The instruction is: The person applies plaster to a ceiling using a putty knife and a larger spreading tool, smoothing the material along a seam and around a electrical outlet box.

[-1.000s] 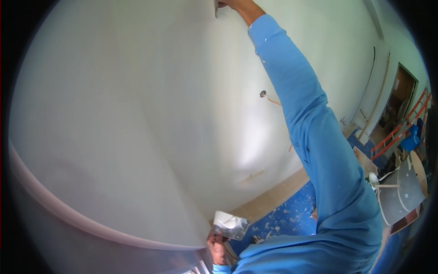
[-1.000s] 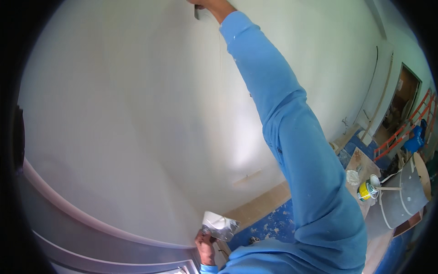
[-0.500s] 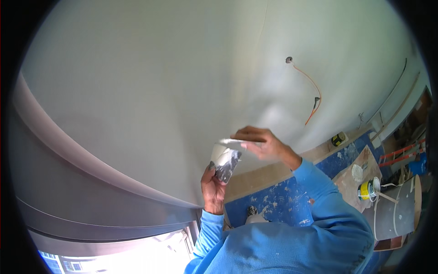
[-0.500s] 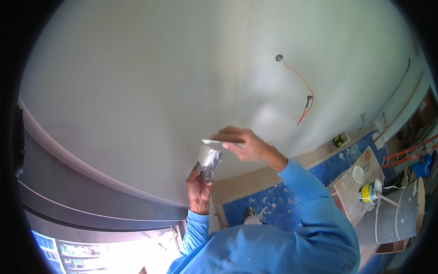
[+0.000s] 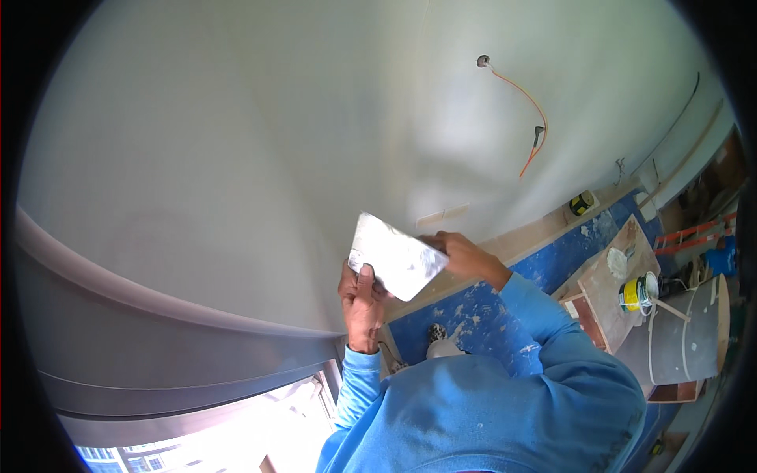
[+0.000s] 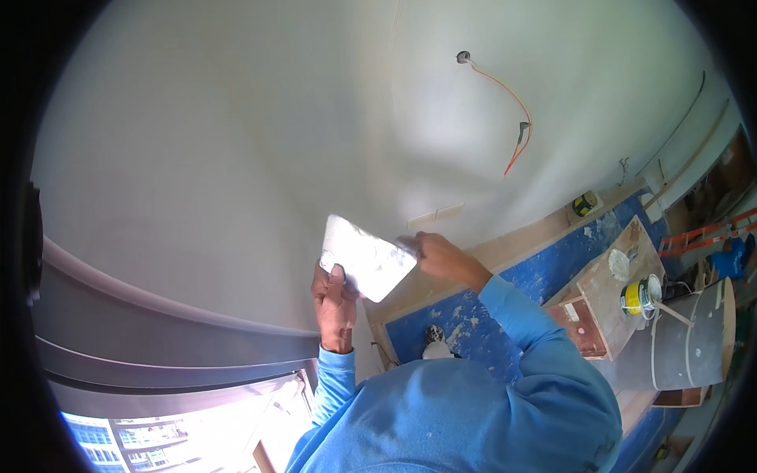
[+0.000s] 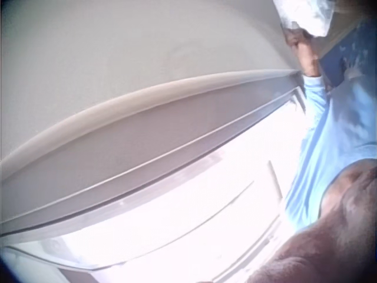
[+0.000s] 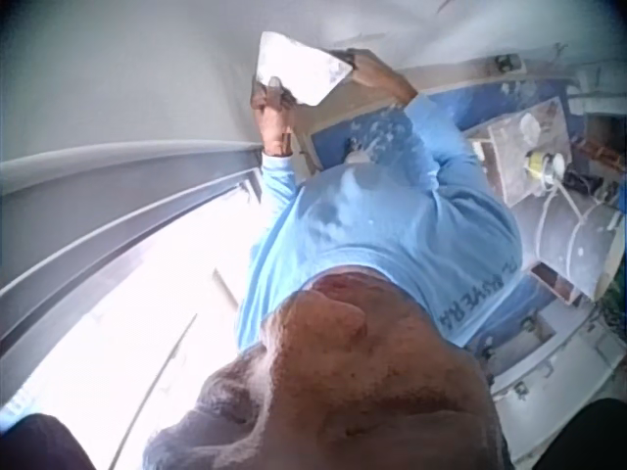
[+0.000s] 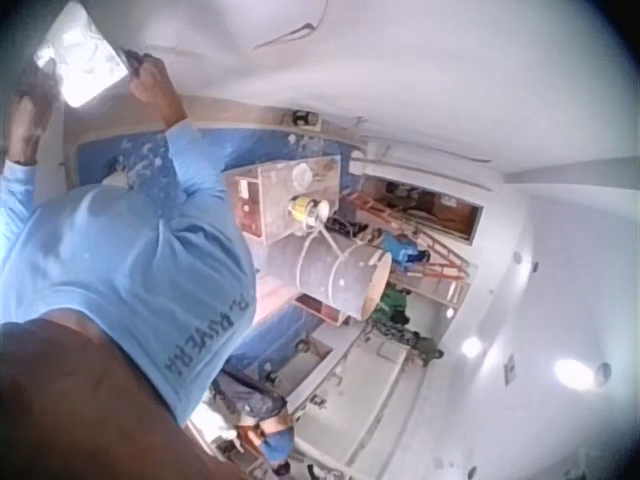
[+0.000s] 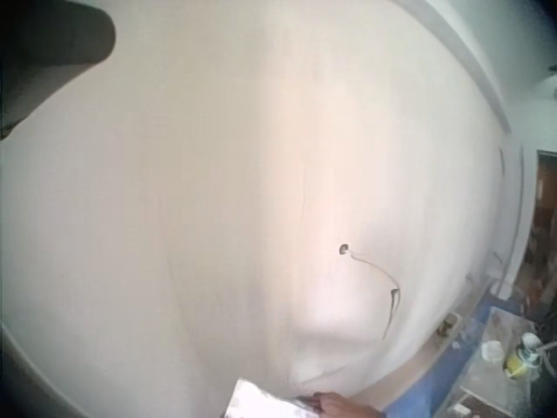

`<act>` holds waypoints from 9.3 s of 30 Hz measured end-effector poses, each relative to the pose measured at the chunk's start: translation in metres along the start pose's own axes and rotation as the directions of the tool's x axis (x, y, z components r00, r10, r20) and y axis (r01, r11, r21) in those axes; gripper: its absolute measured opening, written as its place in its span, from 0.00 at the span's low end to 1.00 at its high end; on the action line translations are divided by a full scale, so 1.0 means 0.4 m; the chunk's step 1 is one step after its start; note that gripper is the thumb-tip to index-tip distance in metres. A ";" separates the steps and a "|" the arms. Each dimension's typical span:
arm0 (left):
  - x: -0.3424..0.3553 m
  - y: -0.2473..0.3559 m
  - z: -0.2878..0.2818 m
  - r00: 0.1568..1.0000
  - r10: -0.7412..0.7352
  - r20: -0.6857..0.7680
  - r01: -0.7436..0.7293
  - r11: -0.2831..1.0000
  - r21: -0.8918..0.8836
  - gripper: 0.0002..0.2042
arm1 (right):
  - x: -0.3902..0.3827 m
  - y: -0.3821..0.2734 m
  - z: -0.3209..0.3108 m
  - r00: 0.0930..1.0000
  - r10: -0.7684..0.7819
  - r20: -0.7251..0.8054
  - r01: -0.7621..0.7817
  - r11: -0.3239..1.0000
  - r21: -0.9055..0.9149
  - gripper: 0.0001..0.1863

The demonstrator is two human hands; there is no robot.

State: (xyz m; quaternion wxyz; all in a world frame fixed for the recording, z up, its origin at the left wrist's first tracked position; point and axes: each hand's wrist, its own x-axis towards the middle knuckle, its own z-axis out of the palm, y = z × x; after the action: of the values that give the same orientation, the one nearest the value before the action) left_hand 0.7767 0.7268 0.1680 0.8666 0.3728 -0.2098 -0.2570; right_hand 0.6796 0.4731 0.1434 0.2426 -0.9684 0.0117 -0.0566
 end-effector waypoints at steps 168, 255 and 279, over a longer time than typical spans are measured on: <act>-0.012 0.083 0.090 0.975 0.189 -0.121 -0.098 0.844 0.527 0.19 | -0.078 -0.291 -0.015 0.855 0.490 0.169 0.039 -0.386 0.922 0.21; -0.201 -0.060 -0.195 0.935 -0.285 -0.213 0.353 0.816 0.457 0.09 | 0.577 -0.316 -0.866 0.303 0.603 -0.737 0.438 0.599 0.670 0.07; -0.226 -0.033 -0.210 0.976 -0.211 -0.045 0.205 0.842 0.499 0.16 | 0.655 -0.680 -1.490 0.276 0.270 -0.922 0.382 0.850 0.363 0.17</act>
State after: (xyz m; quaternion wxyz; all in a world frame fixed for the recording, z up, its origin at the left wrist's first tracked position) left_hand 0.7491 0.8187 0.0891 0.7061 0.6036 -0.2325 -0.2883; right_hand 0.8700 0.4204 0.8209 0.4362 -0.6281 0.1029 -0.6361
